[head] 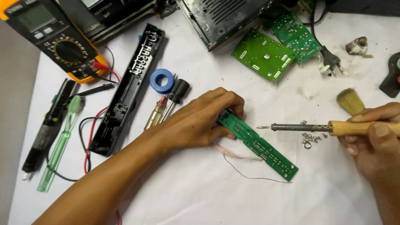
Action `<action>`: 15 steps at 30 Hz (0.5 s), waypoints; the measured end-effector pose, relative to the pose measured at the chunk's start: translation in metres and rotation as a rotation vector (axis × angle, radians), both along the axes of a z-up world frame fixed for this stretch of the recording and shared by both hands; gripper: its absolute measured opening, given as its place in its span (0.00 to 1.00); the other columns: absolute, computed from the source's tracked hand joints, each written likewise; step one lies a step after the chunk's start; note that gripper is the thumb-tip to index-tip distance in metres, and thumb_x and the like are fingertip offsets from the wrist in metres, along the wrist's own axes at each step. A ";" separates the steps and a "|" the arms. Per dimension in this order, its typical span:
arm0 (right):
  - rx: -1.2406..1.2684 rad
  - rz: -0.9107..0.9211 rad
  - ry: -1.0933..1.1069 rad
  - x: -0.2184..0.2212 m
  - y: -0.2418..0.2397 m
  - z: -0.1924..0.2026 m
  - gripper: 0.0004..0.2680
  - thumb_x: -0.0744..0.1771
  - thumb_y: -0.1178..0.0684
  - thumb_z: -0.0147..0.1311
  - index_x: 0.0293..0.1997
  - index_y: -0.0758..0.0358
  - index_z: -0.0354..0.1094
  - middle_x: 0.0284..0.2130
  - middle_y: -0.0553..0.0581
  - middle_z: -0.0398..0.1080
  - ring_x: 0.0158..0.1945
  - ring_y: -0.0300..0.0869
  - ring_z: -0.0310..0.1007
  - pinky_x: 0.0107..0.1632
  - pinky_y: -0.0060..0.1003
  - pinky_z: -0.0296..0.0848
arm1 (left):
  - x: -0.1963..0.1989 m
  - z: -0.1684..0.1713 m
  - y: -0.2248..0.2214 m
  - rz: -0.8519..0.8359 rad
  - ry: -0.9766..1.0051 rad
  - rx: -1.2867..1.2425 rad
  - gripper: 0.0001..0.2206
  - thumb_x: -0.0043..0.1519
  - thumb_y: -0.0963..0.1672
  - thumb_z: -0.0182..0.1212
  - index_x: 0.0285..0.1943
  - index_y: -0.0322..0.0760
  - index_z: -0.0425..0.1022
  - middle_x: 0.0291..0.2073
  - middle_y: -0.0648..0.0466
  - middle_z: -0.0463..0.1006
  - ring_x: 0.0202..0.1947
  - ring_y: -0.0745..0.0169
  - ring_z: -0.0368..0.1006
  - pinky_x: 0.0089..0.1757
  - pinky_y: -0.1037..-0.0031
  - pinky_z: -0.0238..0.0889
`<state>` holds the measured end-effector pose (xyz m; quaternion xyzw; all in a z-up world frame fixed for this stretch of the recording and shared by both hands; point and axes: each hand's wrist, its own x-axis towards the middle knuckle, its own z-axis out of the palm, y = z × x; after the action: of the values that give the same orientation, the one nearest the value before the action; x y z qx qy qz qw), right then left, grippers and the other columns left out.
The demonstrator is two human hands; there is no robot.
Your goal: Desoldering electronic components from a printed circuit board using a soldering iron and a desoldering pump.
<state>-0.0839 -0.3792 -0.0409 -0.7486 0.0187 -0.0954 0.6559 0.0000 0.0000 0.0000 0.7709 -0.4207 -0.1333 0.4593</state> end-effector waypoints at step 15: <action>0.074 -0.035 0.075 0.003 -0.078 -0.082 0.06 0.77 0.51 0.34 0.54 0.54 0.59 0.30 0.52 0.57 0.30 0.29 0.54 0.29 0.19 0.54 | -0.019 0.081 0.035 0.141 -0.270 0.666 0.20 0.64 0.51 0.65 0.55 0.37 0.68 0.42 0.44 0.77 0.44 0.39 0.72 0.39 0.49 0.64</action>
<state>-0.0812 -0.4570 -0.1228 -0.7263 0.0600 -0.0779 0.6803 -0.0187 0.0352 0.0805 0.9160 -0.3568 -0.1282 0.1313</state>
